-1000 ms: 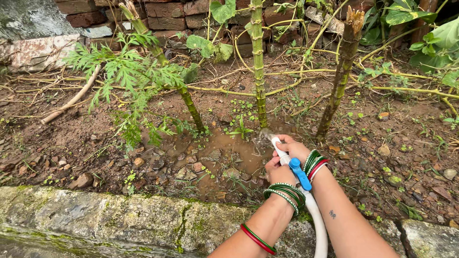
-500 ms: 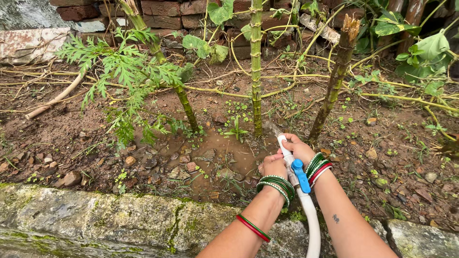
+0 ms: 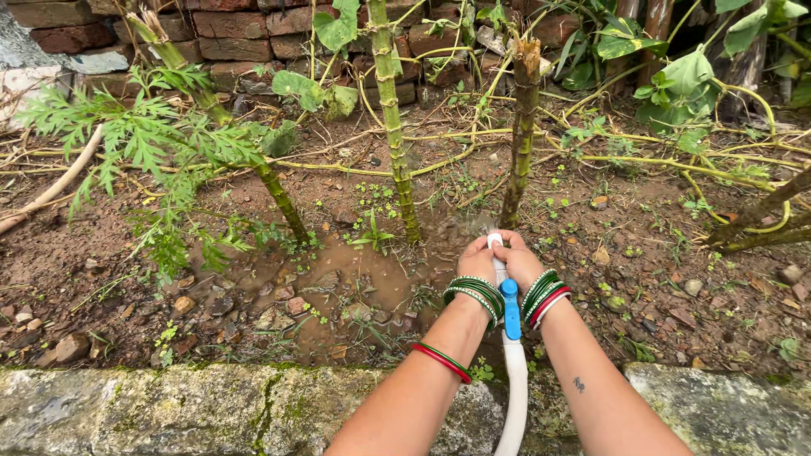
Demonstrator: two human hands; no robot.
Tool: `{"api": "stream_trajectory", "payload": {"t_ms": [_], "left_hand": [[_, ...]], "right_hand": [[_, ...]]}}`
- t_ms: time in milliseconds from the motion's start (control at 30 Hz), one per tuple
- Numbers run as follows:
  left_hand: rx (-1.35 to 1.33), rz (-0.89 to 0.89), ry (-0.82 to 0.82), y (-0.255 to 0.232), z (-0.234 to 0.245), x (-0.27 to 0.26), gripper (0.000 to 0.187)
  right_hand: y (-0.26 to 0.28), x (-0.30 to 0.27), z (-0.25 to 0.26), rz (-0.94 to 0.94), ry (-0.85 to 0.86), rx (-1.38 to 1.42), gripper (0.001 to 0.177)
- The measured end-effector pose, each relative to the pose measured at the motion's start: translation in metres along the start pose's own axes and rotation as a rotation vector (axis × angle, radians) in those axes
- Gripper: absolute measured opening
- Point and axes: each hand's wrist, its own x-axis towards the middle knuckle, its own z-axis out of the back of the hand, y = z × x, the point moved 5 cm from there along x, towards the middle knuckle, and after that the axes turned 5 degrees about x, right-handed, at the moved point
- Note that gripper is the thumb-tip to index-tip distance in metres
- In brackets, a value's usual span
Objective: The person waters various plants in a garden using a hose with a spray nozzle, directing the water at the base of corn stalks and other vegetation.
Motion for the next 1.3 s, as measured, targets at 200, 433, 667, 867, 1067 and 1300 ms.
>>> {"api": "stream_trajectory", "payload": {"t_ms": [200,433,667,867,1067,1300], "left_hand": [[0.138,0.044,0.000,0.025,-0.020,0.010,0.040],[0.131,0.079,0.009,0.012,-0.041,-0.004,0.049],[0.359,-0.074,-0.051,-0.027,-0.054,0.042,0.062],[0.538,-0.177,0.108,-0.026,-0.060,0.062,0.063],[0.607,0.038,0.054,0.012,-0.026,0.061,0.055],[0.709,0.082,0.076,0.034,-0.005,0.079,0.054]], "right_hand": [[-0.003,0.007,0.037,0.058,-0.079,-0.014,0.032],[0.025,-0.023,0.031,0.023,-0.123,0.053,0.030],[0.052,-0.039,0.011,0.107,-0.010,0.109,0.028],[0.030,-0.025,0.027,0.040,-0.066,0.085,0.026],[-0.003,-0.018,0.050,-0.175,-0.128,0.127,0.028],[-0.052,0.021,0.057,-0.158,-0.072,0.056,0.028]]}}
